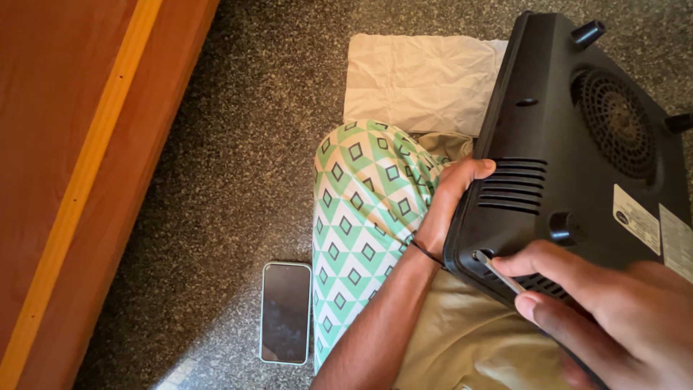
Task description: The person sits on the floor with a small electric fan heater resting on their lap and uses a screwdriver to unscrew screws from its rear housing, working around the casing and then near the power cord entry. The clip ends while screws are still being removed.
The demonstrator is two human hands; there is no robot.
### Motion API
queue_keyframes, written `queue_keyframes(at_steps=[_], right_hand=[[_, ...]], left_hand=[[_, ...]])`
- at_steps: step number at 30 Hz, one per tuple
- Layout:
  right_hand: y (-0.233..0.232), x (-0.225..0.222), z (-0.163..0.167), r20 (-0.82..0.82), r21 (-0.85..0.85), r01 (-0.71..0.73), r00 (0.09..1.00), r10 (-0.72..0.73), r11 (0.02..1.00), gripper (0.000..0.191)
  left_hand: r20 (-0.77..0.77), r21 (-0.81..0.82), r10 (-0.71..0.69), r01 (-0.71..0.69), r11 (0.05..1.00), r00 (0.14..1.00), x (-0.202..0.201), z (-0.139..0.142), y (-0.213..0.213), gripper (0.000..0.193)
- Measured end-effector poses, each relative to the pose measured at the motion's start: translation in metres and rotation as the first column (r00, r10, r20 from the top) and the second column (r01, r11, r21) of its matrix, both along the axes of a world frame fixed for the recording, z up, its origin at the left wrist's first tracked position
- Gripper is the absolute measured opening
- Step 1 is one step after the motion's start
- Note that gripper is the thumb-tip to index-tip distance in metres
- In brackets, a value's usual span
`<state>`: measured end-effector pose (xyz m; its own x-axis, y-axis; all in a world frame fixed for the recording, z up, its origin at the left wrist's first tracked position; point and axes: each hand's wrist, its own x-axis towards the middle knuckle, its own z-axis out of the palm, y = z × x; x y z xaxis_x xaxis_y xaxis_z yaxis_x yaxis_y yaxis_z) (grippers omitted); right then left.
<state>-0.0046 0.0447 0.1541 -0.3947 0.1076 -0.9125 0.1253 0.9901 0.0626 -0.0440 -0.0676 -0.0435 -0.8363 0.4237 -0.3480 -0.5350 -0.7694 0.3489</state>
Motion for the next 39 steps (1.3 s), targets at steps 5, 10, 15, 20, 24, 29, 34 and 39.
queue_keyframes(at_steps=[5,10,15,20,24,29,34,39], right_hand=[[-0.004,-0.001,0.004,-0.082,-0.042,0.031,0.996,-0.034,0.999,0.048],[-0.001,-0.001,0.003,-0.084,0.0,-0.033,0.996,0.032,0.999,0.05],[0.014,0.003,-0.005,-0.157,-0.029,-0.084,0.984,0.079,0.996,0.047],[0.023,0.008,-0.011,-0.375,-0.22,-0.199,0.921,0.106,0.955,0.047],[0.032,0.005,-0.016,-0.255,-0.089,-0.119,0.962,0.093,0.989,0.041],[0.06,0.026,-0.028,-0.514,-0.509,-0.154,0.843,-0.156,0.847,0.043],[0.105,0.037,-0.037,-0.128,-0.459,0.305,0.907,-0.401,0.835,0.054],[0.108,0.027,-0.039,-0.103,-0.456,0.25,0.938,-0.33,0.854,0.057]], left_hand=[[0.065,0.042,0.009,-0.012,0.999,0.998,0.001,-0.006,0.003,0.025],[0.101,0.058,-0.009,0.003,0.998,0.995,0.001,-0.008,0.004,0.025],[0.115,0.091,-0.033,0.023,0.996,0.993,0.001,-0.01,0.004,0.026],[0.106,0.148,-0.051,0.035,0.988,0.993,0.003,-0.013,0.003,0.027],[0.093,0.157,-0.054,0.039,0.987,0.994,0.003,-0.012,0.003,0.028],[0.031,0.088,-0.001,-0.002,0.996,1.0,-0.001,-0.011,0.005,0.027],[0.081,0.141,-0.017,0.006,0.99,0.997,0.003,-0.007,0.004,0.026],[0.079,0.122,0.009,-0.019,0.992,0.997,0.002,-0.003,0.004,0.022]])
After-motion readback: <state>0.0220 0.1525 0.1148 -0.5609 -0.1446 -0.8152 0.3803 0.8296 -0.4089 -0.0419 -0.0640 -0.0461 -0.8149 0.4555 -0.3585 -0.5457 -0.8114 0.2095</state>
